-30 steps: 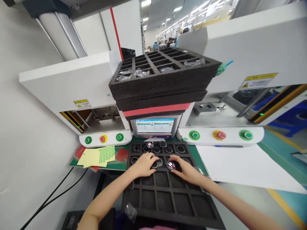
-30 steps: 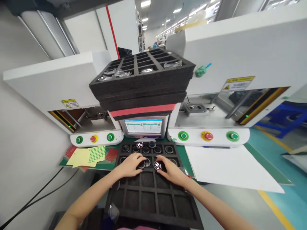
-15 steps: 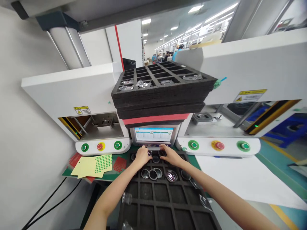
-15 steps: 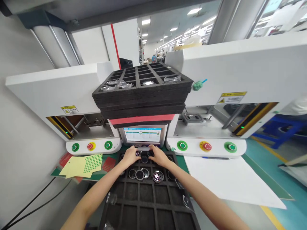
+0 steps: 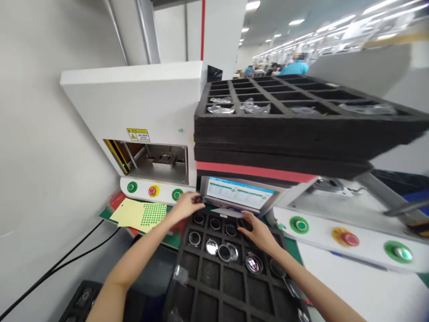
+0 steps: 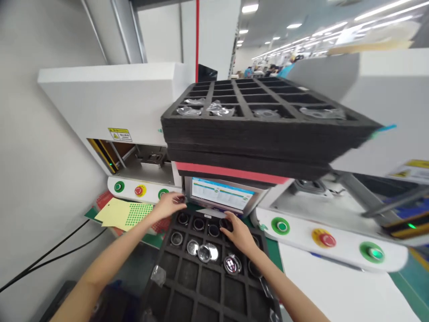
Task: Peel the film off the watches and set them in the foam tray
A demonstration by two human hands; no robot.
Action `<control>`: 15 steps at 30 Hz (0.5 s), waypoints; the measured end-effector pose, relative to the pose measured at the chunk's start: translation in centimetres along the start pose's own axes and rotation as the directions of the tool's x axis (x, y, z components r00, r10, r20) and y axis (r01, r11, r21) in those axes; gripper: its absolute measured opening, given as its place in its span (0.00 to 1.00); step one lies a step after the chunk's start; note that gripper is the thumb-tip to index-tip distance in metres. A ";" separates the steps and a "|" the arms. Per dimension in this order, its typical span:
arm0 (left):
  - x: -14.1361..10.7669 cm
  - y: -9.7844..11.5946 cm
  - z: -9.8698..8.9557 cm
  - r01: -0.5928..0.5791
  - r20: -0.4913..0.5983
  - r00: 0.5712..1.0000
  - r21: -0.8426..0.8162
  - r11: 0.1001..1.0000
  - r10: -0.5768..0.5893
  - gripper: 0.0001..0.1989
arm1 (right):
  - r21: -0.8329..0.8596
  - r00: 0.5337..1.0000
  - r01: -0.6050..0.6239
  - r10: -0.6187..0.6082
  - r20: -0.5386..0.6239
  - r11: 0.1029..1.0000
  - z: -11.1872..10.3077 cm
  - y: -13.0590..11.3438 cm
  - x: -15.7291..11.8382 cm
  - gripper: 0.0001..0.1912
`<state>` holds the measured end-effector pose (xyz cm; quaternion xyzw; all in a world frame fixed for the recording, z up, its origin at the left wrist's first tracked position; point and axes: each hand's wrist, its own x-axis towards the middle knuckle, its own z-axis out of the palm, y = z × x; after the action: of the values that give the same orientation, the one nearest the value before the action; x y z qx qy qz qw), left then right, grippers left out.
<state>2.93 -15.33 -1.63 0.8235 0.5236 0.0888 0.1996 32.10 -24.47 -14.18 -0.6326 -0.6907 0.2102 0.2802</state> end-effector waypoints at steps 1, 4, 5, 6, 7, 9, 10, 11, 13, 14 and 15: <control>0.5 -1.7 -2.0 0.056 -0.075 0.996 0.009 0.998 -0.055 0.16 | -0.003 1.000 0.001 -0.001 -0.004 1.000 0.2 0.2 -0.1 0.19; 3.5 -6.6 -7.5 0.228 -0.267 0.941 0.046 0.973 -0.208 0.16 | -0.018 1.000 -0.008 0.007 -0.027 1.000 0.7 0.7 -0.5 0.20; 4.8 -8.0 -8.9 0.266 -0.309 0.921 0.053 0.963 -0.237 0.17 | -0.026 0.999 -0.013 0.012 -0.035 1.000 0.8 0.9 -0.6 0.20; 6.2 -9.1 -10.0 0.294 -0.333 0.907 0.060 0.954 -0.259 0.17 | -0.033 0.999 -0.018 0.017 -0.042 0.999 0.9 1.0 -0.6 0.21; 7.6 -10.0 -10.9 0.315 -0.340 0.899 0.067 0.947 -0.275 0.18 | -0.040 0.999 -0.021 0.020 -0.046 0.999 1.0 1.1 -0.7 0.21; 10.1 -11.2 -11.9 0.338 -0.317 0.901 0.082 0.938 -0.297 0.18 | -0.050 0.999 -0.022 0.020 -0.045 0.998 1.0 1.2 -0.8 0.22; 11.2 -11.5 -12.2 0.345 -0.294 0.906 0.091 0.934 -0.306 0.17 | -0.054 0.999 -0.021 0.018 -0.041 0.998 0.9 1.3 -0.8 0.21; 12.2 -11.7 -12.3 0.350 -0.270 0.911 0.099 0.932 -0.313 0.17 | -0.056 0.999 -0.019 0.017 -0.036 0.998 0.8 1.3 -0.8 0.21; 13.6 -11.8 -12.6 0.360 -0.226 0.917 0.115 0.926 -0.329 0.17 | -0.059 1.000 -0.013 0.012 -0.012 0.998 0.6 1.3 -0.7 0.22; 14.1 -11.8 -12.8 0.367 -0.210 0.917 0.122 0.922 -0.338 0.16 | -0.059 1.000 -0.008 0.009 0.007 0.998 0.4 1.3 -0.6 0.22; 14.4 -11.8 -13.0 0.374 -0.198 0.917 0.128 0.919 -0.345 0.16 | -0.060 1.000 -0.003 0.005 0.028 0.998 0.3 1.3 -0.5 0.23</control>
<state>-5.14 5.04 4.25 0.7157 0.6870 0.0778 0.0988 32.88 -24.81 -15.27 -0.6390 -0.6993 0.1990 0.2510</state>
